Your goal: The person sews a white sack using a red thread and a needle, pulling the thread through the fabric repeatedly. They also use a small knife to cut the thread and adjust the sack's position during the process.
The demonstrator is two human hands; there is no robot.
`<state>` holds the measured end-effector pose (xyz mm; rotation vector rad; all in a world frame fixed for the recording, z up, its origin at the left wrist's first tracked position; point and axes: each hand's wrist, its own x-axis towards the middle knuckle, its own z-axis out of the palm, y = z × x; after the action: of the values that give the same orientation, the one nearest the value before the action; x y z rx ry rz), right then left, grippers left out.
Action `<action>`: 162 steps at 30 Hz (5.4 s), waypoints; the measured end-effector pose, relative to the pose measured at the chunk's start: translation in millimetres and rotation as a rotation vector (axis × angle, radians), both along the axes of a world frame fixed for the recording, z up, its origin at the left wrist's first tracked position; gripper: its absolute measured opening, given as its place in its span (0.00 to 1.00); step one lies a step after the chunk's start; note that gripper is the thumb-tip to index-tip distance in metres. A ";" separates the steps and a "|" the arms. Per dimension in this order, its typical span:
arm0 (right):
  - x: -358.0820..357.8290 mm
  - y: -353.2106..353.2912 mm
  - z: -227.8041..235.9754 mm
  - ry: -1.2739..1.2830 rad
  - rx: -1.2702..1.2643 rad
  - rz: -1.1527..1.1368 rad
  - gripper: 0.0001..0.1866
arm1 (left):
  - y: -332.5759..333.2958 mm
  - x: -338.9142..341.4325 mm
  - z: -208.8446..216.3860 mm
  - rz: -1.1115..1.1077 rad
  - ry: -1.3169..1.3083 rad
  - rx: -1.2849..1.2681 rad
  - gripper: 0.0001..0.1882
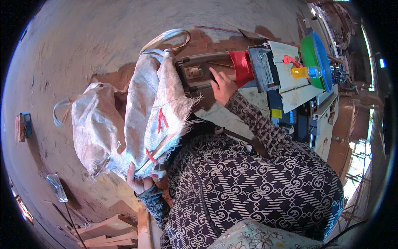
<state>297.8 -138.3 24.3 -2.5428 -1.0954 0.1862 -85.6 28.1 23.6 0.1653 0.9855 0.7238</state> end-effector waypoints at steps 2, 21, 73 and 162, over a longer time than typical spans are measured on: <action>25.8 -25.8 -37.0 -0.095 -0.137 0.030 0.30 | 3.1 -4.0 -0.6 -0.012 0.029 0.043 0.21; 144.9 -0.9 -77.1 -0.084 -0.508 0.148 0.11 | 5.6 -5.3 18.9 0.009 0.078 0.031 0.22; -110.5 248.1 107.4 0.347 0.288 1.547 0.05 | -30.1 29.9 18.9 0.467 -0.038 -0.008 0.10; -146.4 216.8 25.3 0.895 -0.111 1.085 0.13 | -24.0 78.7 0.7 0.563 0.330 0.341 0.11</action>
<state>151.4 78.4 49.6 -1.3124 -1.8440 1.4701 -6.9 4.1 24.3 0.3176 1.2325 1.4152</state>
